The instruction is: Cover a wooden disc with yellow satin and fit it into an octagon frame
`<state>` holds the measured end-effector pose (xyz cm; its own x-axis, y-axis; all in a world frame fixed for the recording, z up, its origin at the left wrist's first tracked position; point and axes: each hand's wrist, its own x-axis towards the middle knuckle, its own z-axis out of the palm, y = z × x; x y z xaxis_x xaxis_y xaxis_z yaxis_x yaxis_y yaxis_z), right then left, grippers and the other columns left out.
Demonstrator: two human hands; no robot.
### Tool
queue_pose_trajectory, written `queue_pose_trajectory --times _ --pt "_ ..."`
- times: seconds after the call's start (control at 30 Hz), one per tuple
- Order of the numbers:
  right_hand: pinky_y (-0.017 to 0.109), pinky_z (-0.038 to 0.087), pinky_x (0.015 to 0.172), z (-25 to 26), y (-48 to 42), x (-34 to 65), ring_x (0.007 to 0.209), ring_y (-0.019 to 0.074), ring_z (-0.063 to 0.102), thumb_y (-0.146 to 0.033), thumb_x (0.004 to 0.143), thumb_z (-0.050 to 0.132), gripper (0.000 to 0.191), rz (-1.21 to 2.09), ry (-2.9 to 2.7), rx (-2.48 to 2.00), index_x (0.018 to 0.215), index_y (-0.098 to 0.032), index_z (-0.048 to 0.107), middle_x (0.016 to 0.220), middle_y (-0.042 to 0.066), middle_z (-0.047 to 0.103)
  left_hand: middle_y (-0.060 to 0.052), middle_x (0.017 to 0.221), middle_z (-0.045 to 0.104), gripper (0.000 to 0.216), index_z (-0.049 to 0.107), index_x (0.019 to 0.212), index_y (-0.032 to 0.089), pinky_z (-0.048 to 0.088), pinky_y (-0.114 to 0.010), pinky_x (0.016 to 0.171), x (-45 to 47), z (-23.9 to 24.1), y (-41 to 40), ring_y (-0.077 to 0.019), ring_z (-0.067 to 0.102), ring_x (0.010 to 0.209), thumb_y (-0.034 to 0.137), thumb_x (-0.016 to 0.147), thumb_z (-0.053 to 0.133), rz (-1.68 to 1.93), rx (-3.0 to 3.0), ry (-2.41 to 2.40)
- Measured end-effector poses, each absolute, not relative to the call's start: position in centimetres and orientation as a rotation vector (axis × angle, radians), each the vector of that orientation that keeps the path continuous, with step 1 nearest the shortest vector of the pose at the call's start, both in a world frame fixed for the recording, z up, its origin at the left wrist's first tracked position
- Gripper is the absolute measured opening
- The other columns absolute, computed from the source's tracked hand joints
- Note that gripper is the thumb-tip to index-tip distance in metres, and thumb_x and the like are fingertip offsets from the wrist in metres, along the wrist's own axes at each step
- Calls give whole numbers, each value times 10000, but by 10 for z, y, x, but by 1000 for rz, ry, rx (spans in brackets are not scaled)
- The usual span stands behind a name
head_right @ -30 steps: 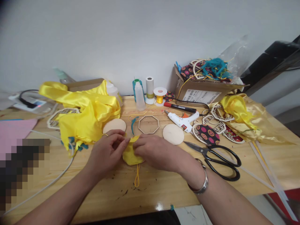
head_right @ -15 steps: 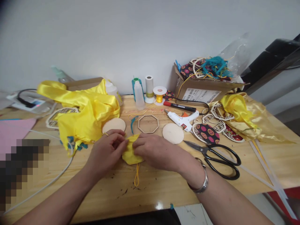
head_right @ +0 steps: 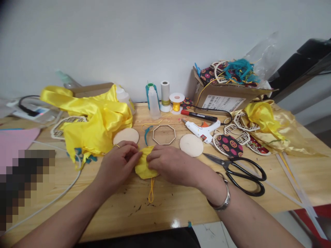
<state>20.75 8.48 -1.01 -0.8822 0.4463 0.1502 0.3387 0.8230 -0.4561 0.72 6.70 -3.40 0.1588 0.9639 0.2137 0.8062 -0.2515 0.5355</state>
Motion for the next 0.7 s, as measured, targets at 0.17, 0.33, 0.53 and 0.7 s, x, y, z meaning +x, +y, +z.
queue_pose_trajectory --times 0.17,0.33,0.53,0.7 --pt "329 470 854 -10 85 208 958 179 533 -1 846 474 241 621 -2753 -572 893 -156 653 996 68 677 -44 896 632 43 561 783 205 466 -368 756 6 -33 67 -214 599 837 200 825 555 747 2150 1703" --pt "373 433 972 -15 82 204 1144 201 443 57 765 473 399 550 -2706 -544 1088 -139 603 1161 81 630 -52 920 632 28 563 803 200 467 -372 766 6 -32 68 -217 600 847 194 827 550 756 2152 1700" --pt "356 429 977 -12 78 198 1168 197 445 -29 876 427 349 509 -2832 -521 1175 -151 559 1163 78 614 -55 898 634 48 573 786 183 464 -352 752 5 -34 68 -207 589 833 151 818 558 761 2169 1677" --pt "345 421 984 -11 77 197 1147 196 454 -34 887 448 319 470 -2876 -524 1166 -134 565 1199 77 597 -60 946 642 82 590 876 177 470 -318 711 4 -32 67 -188 595 811 134 831 538 962 2154 1657"
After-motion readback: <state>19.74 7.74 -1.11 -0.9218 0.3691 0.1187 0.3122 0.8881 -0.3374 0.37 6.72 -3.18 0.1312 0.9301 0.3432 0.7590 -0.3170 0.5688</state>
